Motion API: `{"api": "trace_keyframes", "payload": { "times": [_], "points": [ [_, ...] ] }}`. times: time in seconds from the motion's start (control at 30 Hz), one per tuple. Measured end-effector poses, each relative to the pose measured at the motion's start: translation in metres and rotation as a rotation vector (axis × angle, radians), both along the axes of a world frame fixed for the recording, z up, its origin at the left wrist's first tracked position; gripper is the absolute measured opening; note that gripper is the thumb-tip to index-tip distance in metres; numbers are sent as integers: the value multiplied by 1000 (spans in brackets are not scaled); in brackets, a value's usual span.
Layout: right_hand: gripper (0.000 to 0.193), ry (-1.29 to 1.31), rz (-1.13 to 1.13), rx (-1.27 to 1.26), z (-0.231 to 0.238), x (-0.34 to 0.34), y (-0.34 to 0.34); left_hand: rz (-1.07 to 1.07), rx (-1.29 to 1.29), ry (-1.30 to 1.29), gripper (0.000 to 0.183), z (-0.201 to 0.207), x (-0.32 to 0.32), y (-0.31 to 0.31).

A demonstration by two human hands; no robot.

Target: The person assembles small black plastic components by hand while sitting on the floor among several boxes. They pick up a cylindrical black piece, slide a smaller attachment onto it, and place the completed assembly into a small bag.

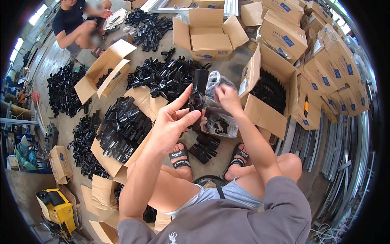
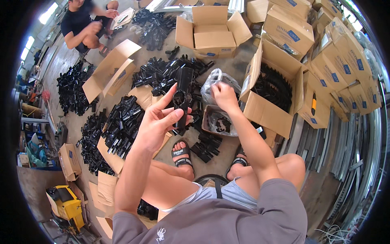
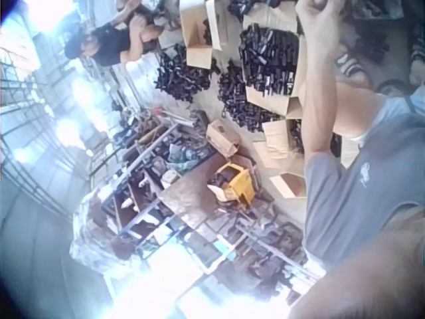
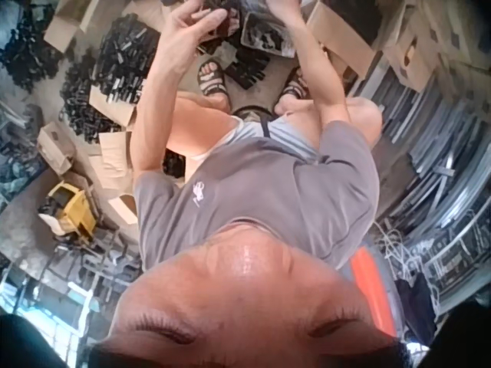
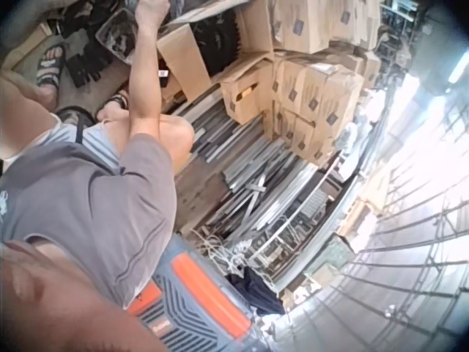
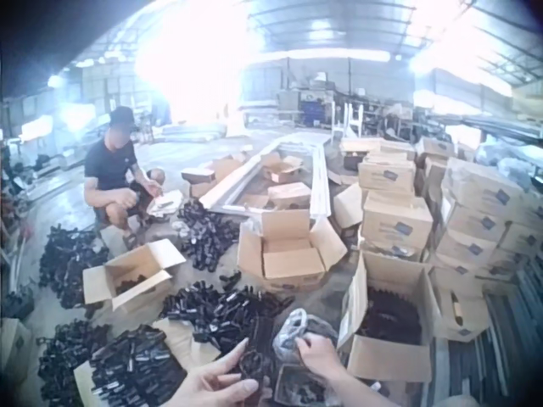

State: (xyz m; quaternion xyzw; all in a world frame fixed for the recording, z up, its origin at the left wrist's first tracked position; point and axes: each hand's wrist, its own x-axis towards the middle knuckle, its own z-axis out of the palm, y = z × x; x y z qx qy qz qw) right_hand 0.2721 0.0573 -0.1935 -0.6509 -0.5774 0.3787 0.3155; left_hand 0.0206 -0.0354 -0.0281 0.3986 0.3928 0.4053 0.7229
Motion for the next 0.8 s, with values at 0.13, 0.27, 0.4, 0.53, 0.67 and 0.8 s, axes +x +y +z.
{"api": "trace_keyframes", "payload": {
  "times": [0.13, 0.27, 0.4, 0.53, 0.67, 0.8],
  "points": [
    [20, -687, 60, -297, -160, 44, -25, 57, -47, -167, 76, 3, 4, 4],
    [24, -750, 102, -254, -219, 11, -62, 135, -68, -172, 81, 7, -5, 6],
    [28, -804, 111, -357, -237, 12, -71, 112, -48, -201, 81, 10, 1, 6],
    [29, -728, 92, -406, -216, 12, -75, 102, -66, -197, 80, 15, 7, 12],
    [24, -680, 131, -445, -202, 15, -78, 88, -43, -195, 79, 17, 2, 12],
    [27, -566, -138, -416, -199, 10, -76, 148, -47, -202, 78, 20, -1, 15]
  ]
}}
